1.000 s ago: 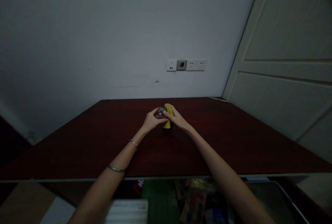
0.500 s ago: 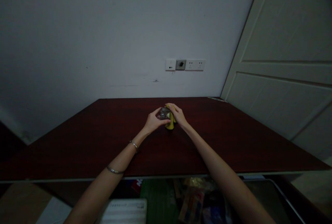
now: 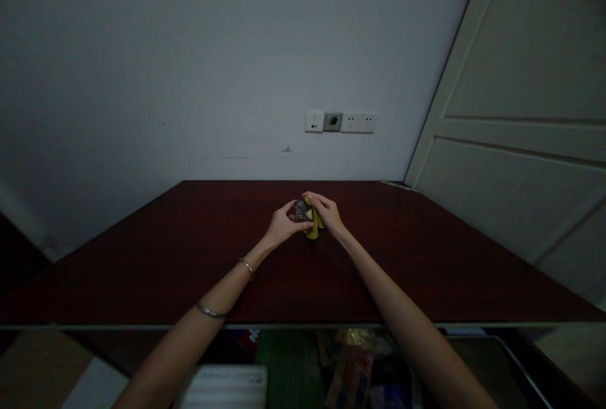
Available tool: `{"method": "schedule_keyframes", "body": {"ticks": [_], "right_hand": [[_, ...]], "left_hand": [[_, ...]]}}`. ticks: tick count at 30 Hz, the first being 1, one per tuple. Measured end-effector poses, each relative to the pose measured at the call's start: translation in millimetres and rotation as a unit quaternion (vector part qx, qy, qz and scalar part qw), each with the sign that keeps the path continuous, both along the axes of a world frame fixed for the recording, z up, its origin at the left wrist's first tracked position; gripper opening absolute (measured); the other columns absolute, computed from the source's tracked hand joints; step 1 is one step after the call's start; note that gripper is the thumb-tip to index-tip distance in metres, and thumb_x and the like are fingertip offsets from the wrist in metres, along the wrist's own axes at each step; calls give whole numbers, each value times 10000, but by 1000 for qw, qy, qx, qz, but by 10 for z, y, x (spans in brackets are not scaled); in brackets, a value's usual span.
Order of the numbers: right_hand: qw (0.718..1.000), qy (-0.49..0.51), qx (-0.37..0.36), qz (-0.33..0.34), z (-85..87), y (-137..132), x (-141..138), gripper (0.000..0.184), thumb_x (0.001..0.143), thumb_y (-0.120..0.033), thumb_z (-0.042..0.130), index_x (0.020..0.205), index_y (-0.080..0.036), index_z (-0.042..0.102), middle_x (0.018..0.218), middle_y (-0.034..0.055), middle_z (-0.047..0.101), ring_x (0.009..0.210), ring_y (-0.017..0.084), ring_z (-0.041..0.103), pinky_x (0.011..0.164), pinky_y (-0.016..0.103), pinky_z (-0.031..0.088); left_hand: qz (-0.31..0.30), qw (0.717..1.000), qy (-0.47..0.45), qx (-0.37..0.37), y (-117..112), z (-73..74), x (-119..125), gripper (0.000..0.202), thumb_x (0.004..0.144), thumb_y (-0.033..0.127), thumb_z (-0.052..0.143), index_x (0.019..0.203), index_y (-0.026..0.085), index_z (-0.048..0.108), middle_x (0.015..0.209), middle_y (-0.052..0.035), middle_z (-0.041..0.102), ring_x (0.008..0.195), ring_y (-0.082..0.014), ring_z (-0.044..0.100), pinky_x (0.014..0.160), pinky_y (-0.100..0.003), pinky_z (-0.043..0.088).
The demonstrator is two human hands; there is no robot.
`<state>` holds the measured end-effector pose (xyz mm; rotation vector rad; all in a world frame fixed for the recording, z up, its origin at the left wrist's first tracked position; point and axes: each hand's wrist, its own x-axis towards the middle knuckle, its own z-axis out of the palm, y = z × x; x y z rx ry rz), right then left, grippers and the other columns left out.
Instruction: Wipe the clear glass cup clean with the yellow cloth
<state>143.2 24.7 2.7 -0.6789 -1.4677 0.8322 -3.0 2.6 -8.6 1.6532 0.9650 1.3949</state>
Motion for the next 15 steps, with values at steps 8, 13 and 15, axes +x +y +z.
{"method": "schedule_keyframes", "body": {"ticks": [8,13,15], "right_hand": [[997,-32,71,12,11,-93,-25,227,726,-367,624,887,-229,704,1095,41,642,1074,208,552,958,341,393],[995,-46,85,-3,14,-112,-38,237,742,-358,605,919,-228,694,1093,46,641,1062,199,559,952,338,398],[998,-30,52,-20,15,-87,-39,262,751,-380,588,924,-214,693,1033,51,667,1021,202,581,925,338,419]], "left_hand": [[19,1000,-14,0,70,-39,-3,684,466,208,810,1095,102,561,947,-98,652,860,-205,614,805,-354,496],[17,1000,-3,9,95,-61,-9,671,482,223,803,1095,102,557,957,-101,647,856,-198,611,801,-346,493],[12,1000,12,17,84,-68,-9,709,480,234,805,1122,100,536,976,-110,642,858,-198,611,796,-342,495]]}}
